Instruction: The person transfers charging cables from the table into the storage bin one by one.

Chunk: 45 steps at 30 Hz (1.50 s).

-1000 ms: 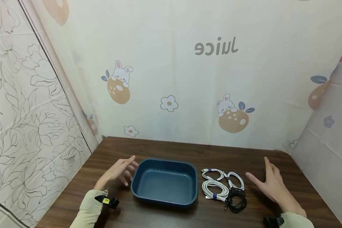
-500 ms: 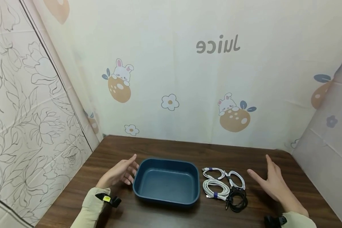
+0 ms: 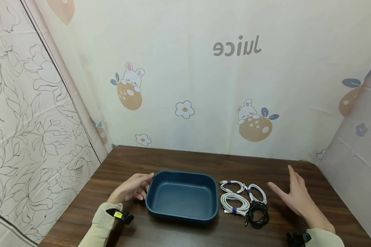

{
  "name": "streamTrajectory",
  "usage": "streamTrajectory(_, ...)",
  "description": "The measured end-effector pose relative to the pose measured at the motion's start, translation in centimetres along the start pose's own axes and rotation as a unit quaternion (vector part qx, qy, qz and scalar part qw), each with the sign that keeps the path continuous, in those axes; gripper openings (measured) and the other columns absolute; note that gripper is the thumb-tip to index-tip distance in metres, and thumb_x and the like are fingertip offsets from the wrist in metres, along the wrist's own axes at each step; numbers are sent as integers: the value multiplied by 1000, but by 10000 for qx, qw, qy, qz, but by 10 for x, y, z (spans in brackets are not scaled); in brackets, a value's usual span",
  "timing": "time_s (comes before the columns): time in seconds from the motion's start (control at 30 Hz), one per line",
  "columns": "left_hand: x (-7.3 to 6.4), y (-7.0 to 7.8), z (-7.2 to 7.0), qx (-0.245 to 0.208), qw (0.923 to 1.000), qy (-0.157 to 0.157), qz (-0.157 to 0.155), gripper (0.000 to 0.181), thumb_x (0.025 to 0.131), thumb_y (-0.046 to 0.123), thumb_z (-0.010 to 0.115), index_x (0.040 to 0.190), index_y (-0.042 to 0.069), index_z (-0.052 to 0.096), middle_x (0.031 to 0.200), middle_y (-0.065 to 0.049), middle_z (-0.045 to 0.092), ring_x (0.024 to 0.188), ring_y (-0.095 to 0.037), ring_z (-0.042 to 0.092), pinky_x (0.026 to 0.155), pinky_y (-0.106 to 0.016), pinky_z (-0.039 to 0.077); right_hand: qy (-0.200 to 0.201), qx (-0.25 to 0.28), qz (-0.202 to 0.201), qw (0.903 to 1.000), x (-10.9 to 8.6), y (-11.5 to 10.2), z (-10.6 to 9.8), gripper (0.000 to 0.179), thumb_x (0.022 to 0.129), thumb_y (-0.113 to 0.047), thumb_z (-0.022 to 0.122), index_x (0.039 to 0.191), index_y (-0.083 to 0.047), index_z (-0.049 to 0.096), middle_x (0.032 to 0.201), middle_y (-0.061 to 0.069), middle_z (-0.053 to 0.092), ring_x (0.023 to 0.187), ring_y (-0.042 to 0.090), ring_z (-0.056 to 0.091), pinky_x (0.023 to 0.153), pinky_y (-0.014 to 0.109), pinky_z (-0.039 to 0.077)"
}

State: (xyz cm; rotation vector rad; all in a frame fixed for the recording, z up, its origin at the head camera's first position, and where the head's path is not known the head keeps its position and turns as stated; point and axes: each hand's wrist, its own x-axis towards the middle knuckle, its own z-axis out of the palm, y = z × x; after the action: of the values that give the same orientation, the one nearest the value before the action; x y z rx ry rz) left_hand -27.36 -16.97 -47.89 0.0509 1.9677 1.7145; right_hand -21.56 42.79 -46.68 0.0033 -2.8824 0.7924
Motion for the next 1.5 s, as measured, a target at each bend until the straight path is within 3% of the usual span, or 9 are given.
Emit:
streamTrajectory(0.27, 0, -1, 1, 150, 9999, 43, 48, 56, 103, 50, 58, 127, 0, 62, 73, -3, 62, 47, -8, 60, 45, -21, 52, -89, 45, 36, 9999, 0, 3, 2, 104, 103, -53, 53, 160, -3, -19, 158, 47, -9, 143, 70, 0, 95, 87, 22)
streamTrajectory(0.53, 1, -1, 3, 154, 9998, 99, -29, 54, 100, 55, 61, 93, 2, 66, 65, -1, 61, 46, -7, 59, 44, -20, 49, -58, 109, 98, 9999, 0, 6, 2, 104, 103, -53, 52, 160, -3, -19, 158, 47, -9, 143, 70, 0, 96, 87, 21)
streamTrajectory(0.63, 1, -2, 3, 153, 9998, 142, -14, 52, 99, 56, 61, 88, 5, 66, 62, 0, 61, 45, -7, 59, 43, -19, 46, -135, 79, 146, 9998, 0, 6, 3, 106, 102, -54, 53, 160, -3, -19, 158, 47, -9, 143, 70, 0, 94, 87, 22)
streamTrajectory(0.9, 3, -4, 3, -137, 9999, -94, -36, 50, 101, 55, 58, 87, 8, 63, 62, 1, 56, 46, -7, 58, 46, -22, 52, -321, 84, 161, 9993, 3, 6, 0, 107, 102, -56, 55, 160, -2, -17, 158, 47, -6, 141, 71, 4, 95, 86, 23)
streamTrajectory(1.1, 5, -5, 0, -269, 9989, -391, -3, 49, 104, 54, 54, 86, 9, 62, 63, 2, 55, 47, -8, 59, 47, -23, 54, -345, 224, 99, 9991, 4, 6, 0, 106, 102, -51, 57, 160, 4, -12, 153, 53, 10, 135, 72, 20, 94, 83, 28)
streamTrajectory(1.3, 4, -7, 0, -199, 9992, -346, -15, 50, 105, 54, 52, 92, 7, 65, 69, 0, 61, 47, -7, 60, 45, -20, 51, -542, 396, 246, 9974, 3, 6, 0, 104, 104, -51, 54, 160, 2, -15, 151, 52, 17, 130, 70, 30, 90, 79, 36)
streamTrajectory(1.5, 3, -6, 2, -112, 9996, -261, -1, 51, 105, 54, 52, 93, 6, 64, 67, 1, 58, 46, -7, 59, 44, -20, 50, -676, 649, 302, 9951, 1, 4, 3, 101, 105, -49, 53, 160, 4, -13, 149, 49, 24, 128, 66, 38, 89, 73, 43)
